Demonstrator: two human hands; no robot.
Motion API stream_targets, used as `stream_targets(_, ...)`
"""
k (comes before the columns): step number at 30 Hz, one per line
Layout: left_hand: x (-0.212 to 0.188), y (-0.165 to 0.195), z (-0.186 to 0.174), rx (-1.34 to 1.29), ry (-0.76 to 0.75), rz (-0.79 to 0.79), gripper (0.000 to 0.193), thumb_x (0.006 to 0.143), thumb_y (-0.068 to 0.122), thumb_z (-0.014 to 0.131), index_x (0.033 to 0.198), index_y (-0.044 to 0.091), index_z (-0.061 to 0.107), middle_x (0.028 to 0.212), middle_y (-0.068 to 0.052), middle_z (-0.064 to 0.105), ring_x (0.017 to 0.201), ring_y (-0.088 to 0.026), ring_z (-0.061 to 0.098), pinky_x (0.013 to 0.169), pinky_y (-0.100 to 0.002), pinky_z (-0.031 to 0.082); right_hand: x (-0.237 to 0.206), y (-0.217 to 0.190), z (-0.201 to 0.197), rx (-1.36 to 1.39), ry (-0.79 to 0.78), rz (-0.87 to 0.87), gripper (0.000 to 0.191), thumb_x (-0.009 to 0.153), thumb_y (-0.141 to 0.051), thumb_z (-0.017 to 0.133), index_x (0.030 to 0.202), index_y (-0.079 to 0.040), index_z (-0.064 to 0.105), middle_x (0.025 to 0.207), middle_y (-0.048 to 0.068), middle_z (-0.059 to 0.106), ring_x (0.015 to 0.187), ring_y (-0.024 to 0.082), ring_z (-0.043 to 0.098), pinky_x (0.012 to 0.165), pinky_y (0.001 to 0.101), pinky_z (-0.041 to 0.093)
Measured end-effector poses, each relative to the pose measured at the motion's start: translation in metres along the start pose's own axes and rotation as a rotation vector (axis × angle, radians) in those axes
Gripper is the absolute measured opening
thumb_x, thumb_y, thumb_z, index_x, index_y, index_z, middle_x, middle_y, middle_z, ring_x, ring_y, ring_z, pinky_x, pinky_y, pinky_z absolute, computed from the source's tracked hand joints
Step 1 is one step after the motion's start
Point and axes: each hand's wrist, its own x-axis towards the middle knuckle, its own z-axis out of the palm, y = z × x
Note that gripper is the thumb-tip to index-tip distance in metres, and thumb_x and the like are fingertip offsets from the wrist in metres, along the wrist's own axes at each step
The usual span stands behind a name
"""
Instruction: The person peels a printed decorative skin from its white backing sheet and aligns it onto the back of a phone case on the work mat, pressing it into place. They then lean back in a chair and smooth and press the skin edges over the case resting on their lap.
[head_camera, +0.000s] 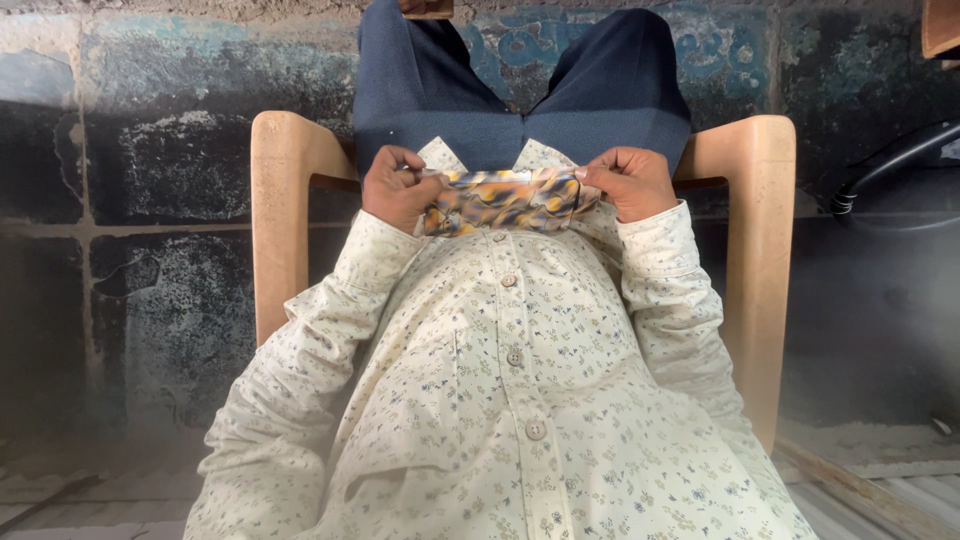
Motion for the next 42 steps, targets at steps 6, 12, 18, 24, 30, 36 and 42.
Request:
stream_targets(6, 0.0, 0.006, -0.001, 0.051, -0.067, -0.063, 0.027, 0.09, -0.007, 0.063, 0.116, -0.008, 0.057, 0.09, -0.015, 0.074, 0.077, -0.015, 0.073, 0.069, -0.025, 0.059, 0.001, 0.002, -0.001, -0.028, 0.009, 0.002, 0.009, 0.091, -0.002, 0.078, 0.088, 0.003, 0.072, 0.081, 0.009, 0.073, 0.067, 0.008, 0.064, 0.06, 0.0203, 0.05)
stream_targets(12, 0.023, 0.028, 0.002, 0.473, -0.313, -0.093, 0.044, 0.083, 0.01, 0.085, 0.118, -0.01, 0.068, 0.087, -0.01, 0.069, 0.073, -0.01, 0.068, 0.064, -0.021, 0.053, 0.002, -0.002, 0.001, -0.011, 0.005, -0.003, 0.008, 0.09, -0.002, 0.076, 0.086, 0.002, 0.071, 0.08, 0.009, 0.073, 0.067, 0.009, 0.067, 0.062, 0.0198, 0.054)
stream_targets(18, 0.042, 0.033, 0.013, 0.776, -0.421, -0.068, 0.033, 0.078, 0.024, 0.088, 0.099, 0.0, 0.079, 0.087, -0.008, 0.078, 0.072, -0.009, 0.069, 0.068, -0.023, 0.056, 0.001, -0.003, 0.002, -0.034, 0.017, 0.007, 0.008, 0.091, -0.003, 0.077, 0.086, 0.001, 0.071, 0.08, 0.008, 0.073, 0.067, 0.008, 0.065, 0.061, 0.02, 0.052)
stream_targets(24, 0.044, 0.033, 0.021, 0.965, -0.334, -0.084, 0.037, 0.075, 0.036, 0.088, 0.085, 0.001, 0.081, 0.071, -0.011, 0.075, 0.057, -0.014, 0.066, 0.06, -0.029, 0.055, 0.003, -0.001, 0.003, -0.055, 0.028, 0.028, 0.009, 0.091, -0.004, 0.077, 0.085, 0.001, 0.071, 0.08, 0.008, 0.073, 0.066, 0.008, 0.065, 0.06, 0.0201, 0.053)
stream_targets(30, 0.038, 0.046, 0.037, 1.057, -0.191, -0.209, 0.05, 0.069, 0.044, 0.092, 0.07, -0.004, 0.078, 0.06, -0.011, 0.071, 0.048, -0.016, 0.063, 0.054, -0.029, 0.055, 0.004, 0.0, 0.004, -0.022, 0.034, 0.037, 0.009, 0.09, -0.003, 0.077, 0.085, 0.001, 0.071, 0.079, 0.007, 0.073, 0.066, 0.008, 0.065, 0.059, 0.0201, 0.052)
stream_targets(36, 0.046, 0.05, 0.035, 0.909, -0.25, -0.291, 0.05, 0.08, 0.049, 0.083, 0.07, 0.001, 0.077, 0.057, -0.011, 0.068, 0.044, -0.015, 0.057, 0.047, -0.03, 0.048, 0.006, -0.001, 0.005, 0.049, 0.023, 0.064, 0.01, 0.09, -0.002, 0.077, 0.084, 0.002, 0.07, 0.081, 0.01, 0.072, 0.066, 0.01, 0.065, 0.057, 0.0209, 0.05)
stream_targets(42, 0.05, 0.035, 0.016, 0.687, -0.206, -0.231, 0.045, 0.089, 0.04, 0.077, 0.074, -0.003, 0.077, 0.059, -0.006, 0.068, 0.049, -0.009, 0.057, 0.052, -0.026, 0.049, 0.007, -0.003, 0.007, 0.083, 0.009, 0.065, 0.008, 0.089, -0.001, 0.075, 0.084, 0.003, 0.069, 0.081, 0.011, 0.073, 0.068, 0.012, 0.069, 0.06, 0.0221, 0.056)
